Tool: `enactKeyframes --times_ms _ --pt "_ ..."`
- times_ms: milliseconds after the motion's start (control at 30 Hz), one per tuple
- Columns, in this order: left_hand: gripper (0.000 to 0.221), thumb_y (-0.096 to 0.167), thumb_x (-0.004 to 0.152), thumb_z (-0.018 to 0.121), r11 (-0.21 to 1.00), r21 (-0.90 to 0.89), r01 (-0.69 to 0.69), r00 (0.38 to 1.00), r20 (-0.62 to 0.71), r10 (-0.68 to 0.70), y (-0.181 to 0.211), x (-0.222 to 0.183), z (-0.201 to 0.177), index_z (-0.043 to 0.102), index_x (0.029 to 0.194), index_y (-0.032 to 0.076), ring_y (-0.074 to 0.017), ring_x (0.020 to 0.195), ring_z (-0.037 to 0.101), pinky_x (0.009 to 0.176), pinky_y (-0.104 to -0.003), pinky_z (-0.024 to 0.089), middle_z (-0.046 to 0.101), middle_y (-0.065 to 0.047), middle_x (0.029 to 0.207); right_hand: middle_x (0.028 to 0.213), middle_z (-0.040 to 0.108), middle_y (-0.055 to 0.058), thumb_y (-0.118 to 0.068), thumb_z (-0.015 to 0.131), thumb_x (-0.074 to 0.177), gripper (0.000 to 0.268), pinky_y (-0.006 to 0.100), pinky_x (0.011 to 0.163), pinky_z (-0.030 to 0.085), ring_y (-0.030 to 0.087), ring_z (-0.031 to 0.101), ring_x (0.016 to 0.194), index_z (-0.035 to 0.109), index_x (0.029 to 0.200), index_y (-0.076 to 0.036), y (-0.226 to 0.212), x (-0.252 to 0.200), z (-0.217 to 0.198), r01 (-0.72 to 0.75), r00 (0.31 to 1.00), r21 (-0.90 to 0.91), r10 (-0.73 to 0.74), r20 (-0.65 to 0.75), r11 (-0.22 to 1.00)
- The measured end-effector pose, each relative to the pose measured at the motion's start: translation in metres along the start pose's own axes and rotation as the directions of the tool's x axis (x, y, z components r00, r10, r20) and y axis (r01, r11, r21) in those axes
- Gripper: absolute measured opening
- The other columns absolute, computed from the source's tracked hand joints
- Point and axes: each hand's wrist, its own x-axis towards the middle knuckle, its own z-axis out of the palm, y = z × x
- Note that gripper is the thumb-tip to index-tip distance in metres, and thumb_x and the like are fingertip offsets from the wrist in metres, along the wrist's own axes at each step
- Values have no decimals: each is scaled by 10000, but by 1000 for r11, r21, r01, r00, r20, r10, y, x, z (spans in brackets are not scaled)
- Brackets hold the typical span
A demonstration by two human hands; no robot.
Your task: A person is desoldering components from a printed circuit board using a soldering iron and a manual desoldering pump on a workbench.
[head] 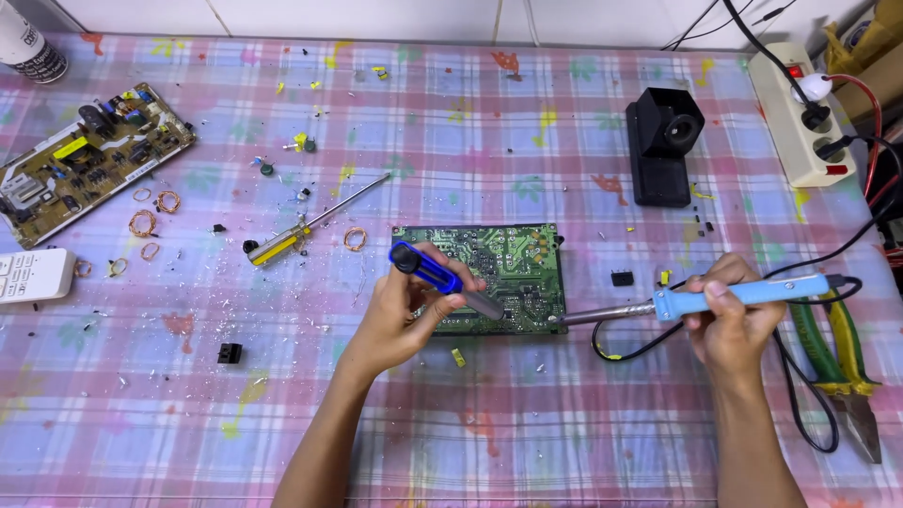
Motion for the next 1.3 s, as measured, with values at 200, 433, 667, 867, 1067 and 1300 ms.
enactKeyframes --times_ms 200,433,667,867,1067,1300 --pt "229 186 908 489 982 185 -31 997 75 17 1 2 1 380 1063 58 -202 877 649 713 -293 535 632 -73 962 711 481 114 -175 516 866 234 214 344 392 141 441 417 479 685 -31 -13 -13 8 202 979 -224 -189 78 953" --pt "226 220 918 465 974 223 -48 995 99 26 5 2 1 379 1051 59 -207 854 635 762 -316 535 614 -69 966 688 464 101 -153 518 869 238 244 418 448 167 525 511 457 665 -46 -41 -14 18 300 951 -293 -262 162 908" --pt "236 172 920 469 960 260 -107 987 143 71 3 0 4 326 1055 42 -199 759 642 691 -293 562 583 -84 980 670 555 91 -141 544 869 211 287 595 449 170 502 661 574 722 6 -66 -5 35 336 927 -457 -202 317 823" --pt "214 158 923 475 949 283 -140 983 151 100 2 -2 6 342 1042 39 -213 726 640 689 -307 495 578 -67 969 703 548 108 -128 558 876 213 289 612 460 184 519 659 572 715 11 -75 1 46 340 917 -486 -169 362 805" --pt "192 174 927 463 953 280 -119 985 154 78 2 -2 5 354 1031 54 -223 662 637 635 -311 474 576 -65 934 702 536 95 -135 552 875 205 278 613 445 172 511 649 586 723 -2 -78 4 48 352 905 -505 -147 400 788" --pt "191 169 927 462 956 271 -116 985 154 76 0 -3 6 347 1022 49 -216 627 636 608 -301 457 582 -58 911 678 515 74 -133 555 878 205 273 577 385 159 469 621 582 716 -10 -80 9 50 357 895 -524 -122 430 774"
